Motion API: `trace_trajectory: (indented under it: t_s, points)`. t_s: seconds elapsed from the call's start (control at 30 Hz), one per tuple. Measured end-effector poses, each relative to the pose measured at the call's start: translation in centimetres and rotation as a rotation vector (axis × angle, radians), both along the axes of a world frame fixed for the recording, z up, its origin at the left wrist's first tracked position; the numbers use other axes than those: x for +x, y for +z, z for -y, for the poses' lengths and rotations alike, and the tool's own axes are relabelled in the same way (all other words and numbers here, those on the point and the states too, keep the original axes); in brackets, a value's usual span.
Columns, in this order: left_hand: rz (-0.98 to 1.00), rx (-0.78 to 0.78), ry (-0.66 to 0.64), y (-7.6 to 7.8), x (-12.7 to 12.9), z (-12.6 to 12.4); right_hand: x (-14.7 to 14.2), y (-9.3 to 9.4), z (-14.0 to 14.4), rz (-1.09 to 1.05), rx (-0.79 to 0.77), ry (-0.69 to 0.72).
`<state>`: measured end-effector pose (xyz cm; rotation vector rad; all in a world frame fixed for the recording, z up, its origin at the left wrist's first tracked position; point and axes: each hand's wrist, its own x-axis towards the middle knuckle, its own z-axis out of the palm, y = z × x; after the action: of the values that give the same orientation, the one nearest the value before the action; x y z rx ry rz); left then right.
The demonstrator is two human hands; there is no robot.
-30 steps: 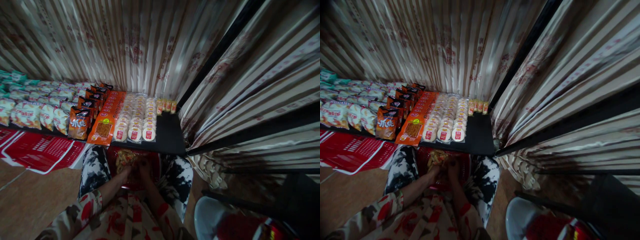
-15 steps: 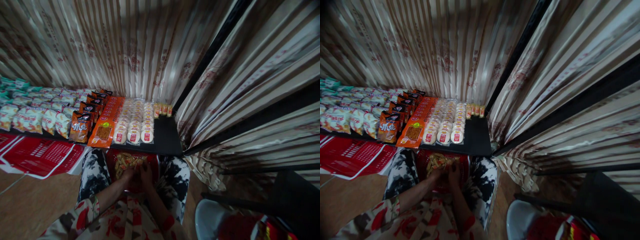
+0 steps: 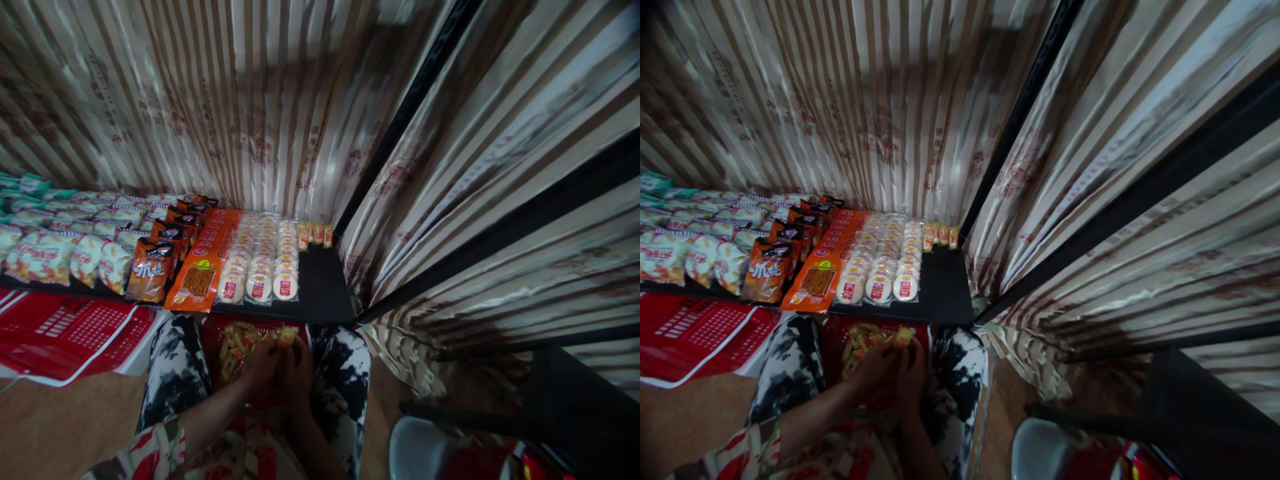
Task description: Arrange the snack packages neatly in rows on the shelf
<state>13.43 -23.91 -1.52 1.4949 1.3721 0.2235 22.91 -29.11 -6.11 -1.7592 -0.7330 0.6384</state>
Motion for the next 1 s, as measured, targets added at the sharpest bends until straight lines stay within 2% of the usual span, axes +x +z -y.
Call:
trace_trajectory:
  t_s: [0.13,0.23,0.33,0.53,0.77,1.0]
  points:
    - [0.06,0.144,-0.044,2.2,0.9,-0.4,0.7,2.7,-0.4,-0.008,0.023,-0.003]
    - [0.142,0.201,-0.013,3.2,1.7,-0.8,1.2,4.7,-1.1,-0.017,0.041,-0.006]
    - [0.164,0.205,0.038,3.9,2.5,-1.3,1.9,6.0,-2.0,-0.041,0.064,-0.011]
    - [0.123,0.189,0.042,5.1,4.3,-2.7,4.1,5.8,-3.6,-0.022,0.105,0.015]
    - [0.067,0.21,0.013,5.1,6.1,-3.8,5.8,5.9,-4.6,0.005,0.08,0.018]
    - [0.062,0.194,0.037,5.6,7.9,-4.6,7.4,6.9,-5.5,0.239,0.046,-0.025]
